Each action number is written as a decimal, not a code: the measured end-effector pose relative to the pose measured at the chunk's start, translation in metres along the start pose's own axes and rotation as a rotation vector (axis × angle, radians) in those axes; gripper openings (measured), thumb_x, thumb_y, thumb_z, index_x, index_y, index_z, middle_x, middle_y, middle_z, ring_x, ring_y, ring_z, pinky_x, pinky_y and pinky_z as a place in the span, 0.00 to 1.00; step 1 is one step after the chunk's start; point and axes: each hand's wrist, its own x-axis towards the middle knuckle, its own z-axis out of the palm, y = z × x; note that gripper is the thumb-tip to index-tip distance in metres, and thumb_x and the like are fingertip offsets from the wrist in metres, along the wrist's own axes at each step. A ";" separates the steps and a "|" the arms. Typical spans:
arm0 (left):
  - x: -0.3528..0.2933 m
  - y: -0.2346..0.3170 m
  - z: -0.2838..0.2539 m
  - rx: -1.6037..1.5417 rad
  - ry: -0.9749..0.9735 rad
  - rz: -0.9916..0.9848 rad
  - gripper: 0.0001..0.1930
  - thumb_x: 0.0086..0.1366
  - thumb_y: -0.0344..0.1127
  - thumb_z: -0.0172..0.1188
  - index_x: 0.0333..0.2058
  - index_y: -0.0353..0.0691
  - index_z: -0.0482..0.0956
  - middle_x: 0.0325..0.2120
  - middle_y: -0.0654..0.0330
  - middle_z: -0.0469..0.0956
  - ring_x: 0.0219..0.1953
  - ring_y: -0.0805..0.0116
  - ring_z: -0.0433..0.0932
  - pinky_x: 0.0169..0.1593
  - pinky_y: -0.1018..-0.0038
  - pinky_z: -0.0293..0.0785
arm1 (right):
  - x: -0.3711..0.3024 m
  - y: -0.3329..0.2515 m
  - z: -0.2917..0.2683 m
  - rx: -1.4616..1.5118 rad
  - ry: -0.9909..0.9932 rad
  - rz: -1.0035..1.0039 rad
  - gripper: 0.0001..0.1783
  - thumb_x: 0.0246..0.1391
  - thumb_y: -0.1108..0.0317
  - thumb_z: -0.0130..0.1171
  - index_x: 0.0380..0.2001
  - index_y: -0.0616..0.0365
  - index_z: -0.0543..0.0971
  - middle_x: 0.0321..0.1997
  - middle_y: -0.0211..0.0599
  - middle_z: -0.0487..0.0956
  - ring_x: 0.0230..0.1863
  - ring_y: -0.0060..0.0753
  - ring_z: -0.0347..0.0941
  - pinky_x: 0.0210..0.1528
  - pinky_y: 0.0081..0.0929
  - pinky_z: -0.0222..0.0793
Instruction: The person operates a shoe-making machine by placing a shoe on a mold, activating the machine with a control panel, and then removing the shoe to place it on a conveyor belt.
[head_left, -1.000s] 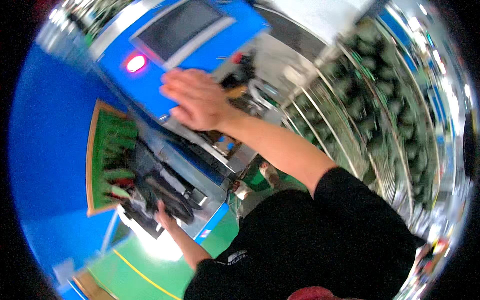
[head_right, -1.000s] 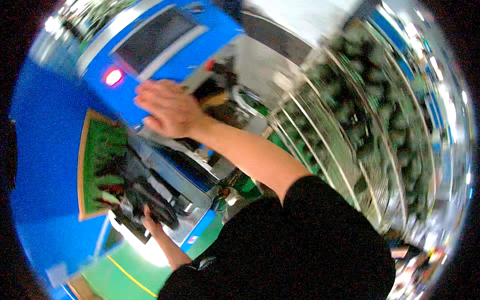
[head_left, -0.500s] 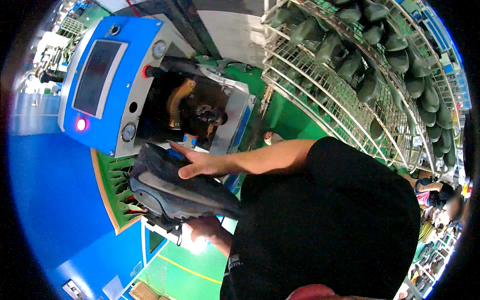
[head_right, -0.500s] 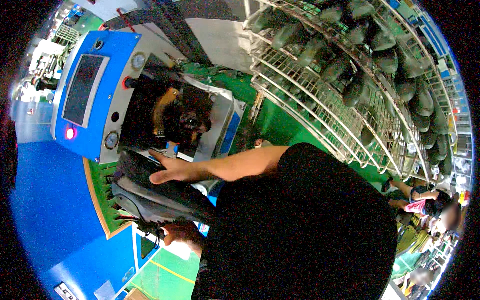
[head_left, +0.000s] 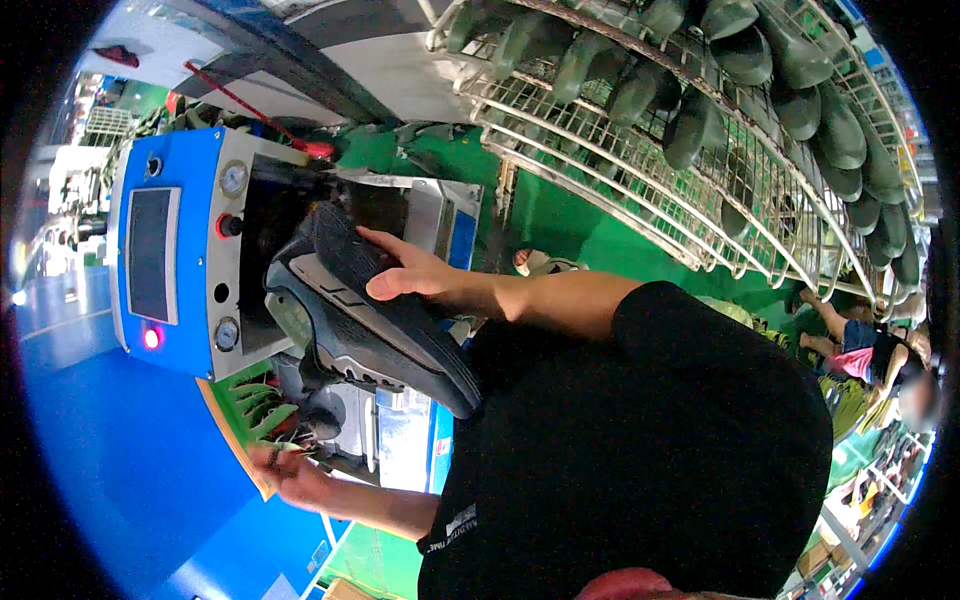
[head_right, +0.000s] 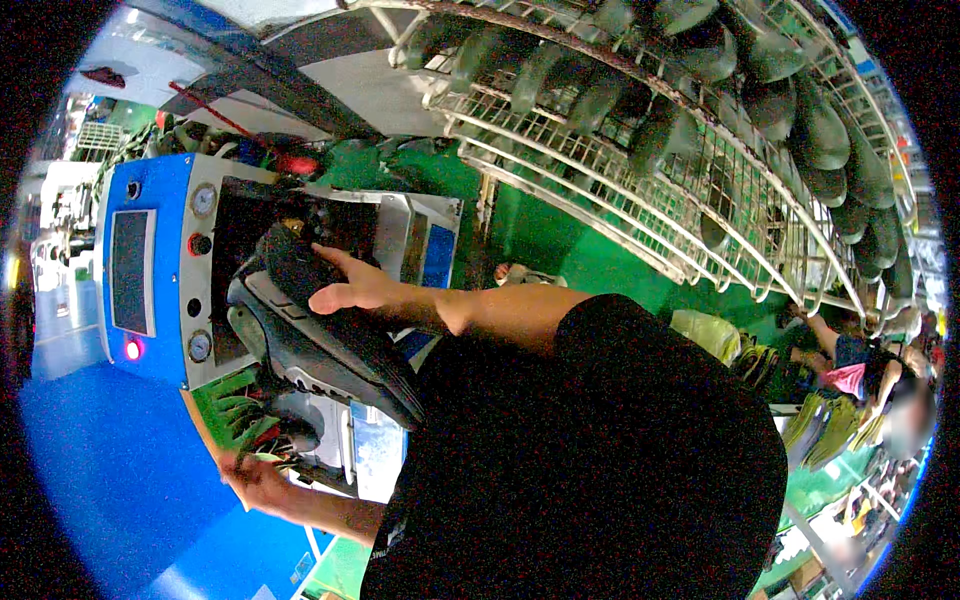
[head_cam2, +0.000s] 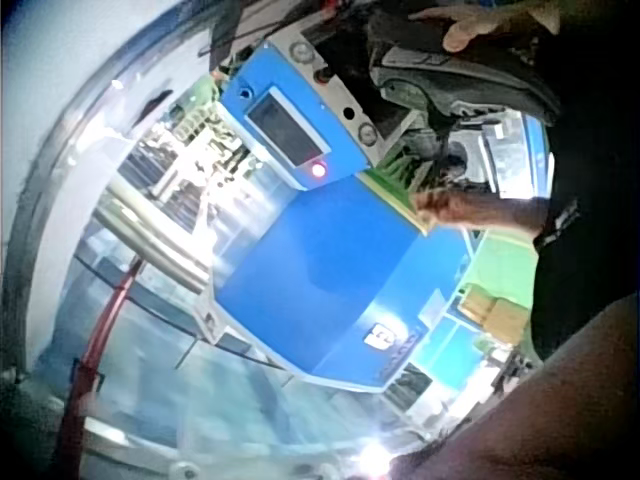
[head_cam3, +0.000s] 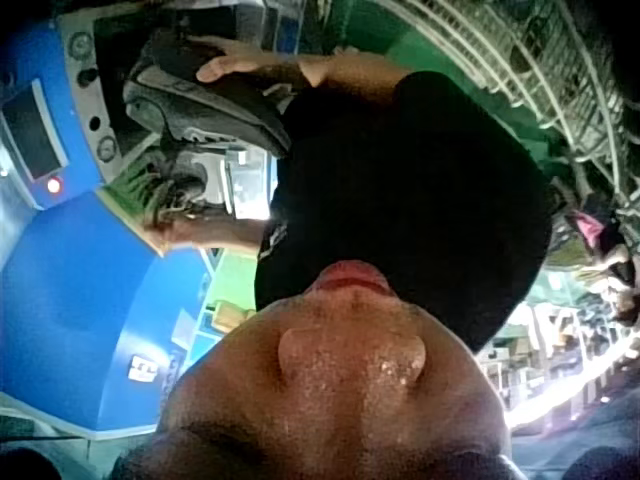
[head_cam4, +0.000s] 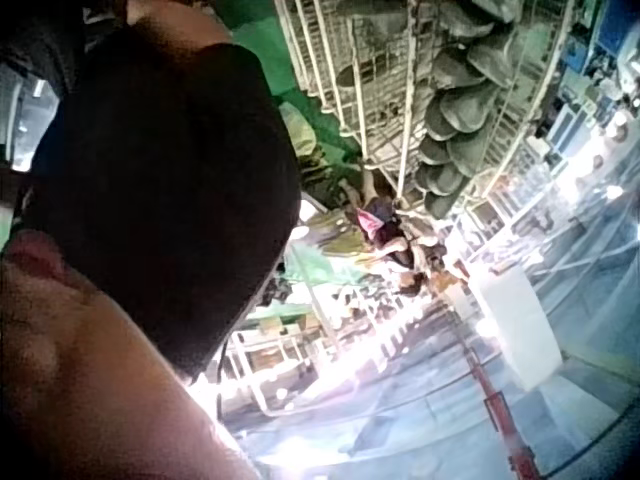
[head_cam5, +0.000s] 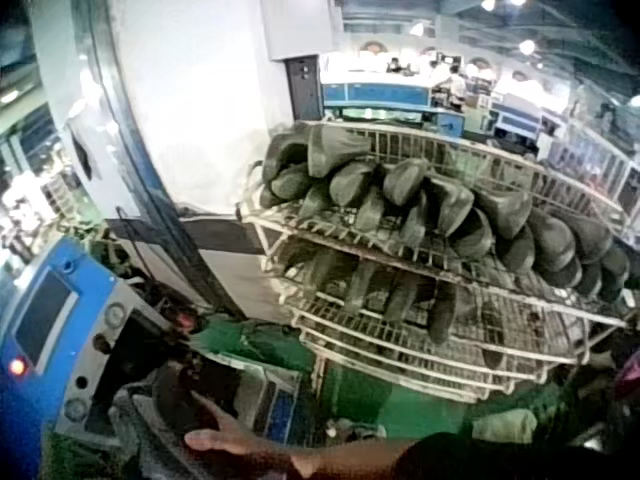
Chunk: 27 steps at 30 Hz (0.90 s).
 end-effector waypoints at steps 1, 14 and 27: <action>0.006 0.014 0.010 -0.105 0.066 0.039 0.15 0.72 0.37 0.55 0.49 0.30 0.76 0.47 0.50 0.79 0.37 0.70 0.78 0.41 0.76 0.79 | -0.001 -0.001 -0.005 -0.051 -0.003 -0.029 0.65 0.41 0.49 0.75 0.73 0.66 0.47 0.67 0.48 0.66 0.67 0.39 0.62 0.69 0.32 0.55; -0.090 -0.113 0.110 1.086 -0.335 -0.564 0.12 0.63 0.31 0.63 0.20 0.36 0.77 0.17 0.71 0.69 0.22 0.81 0.65 0.27 0.79 0.61 | 0.009 0.008 -0.007 -0.152 0.167 -0.034 0.46 0.49 0.61 0.69 0.68 0.60 0.59 0.45 0.36 0.83 0.44 0.29 0.79 0.51 0.32 0.74; -0.082 -0.108 0.114 1.333 0.076 0.298 0.08 0.57 0.36 0.71 0.34 0.41 0.87 0.30 0.60 0.81 0.37 0.61 0.77 0.45 0.65 0.70 | 0.001 0.007 -0.009 -0.234 0.281 0.213 0.37 0.51 0.56 0.66 0.62 0.57 0.68 0.48 0.34 0.77 0.43 0.31 0.76 0.43 0.28 0.74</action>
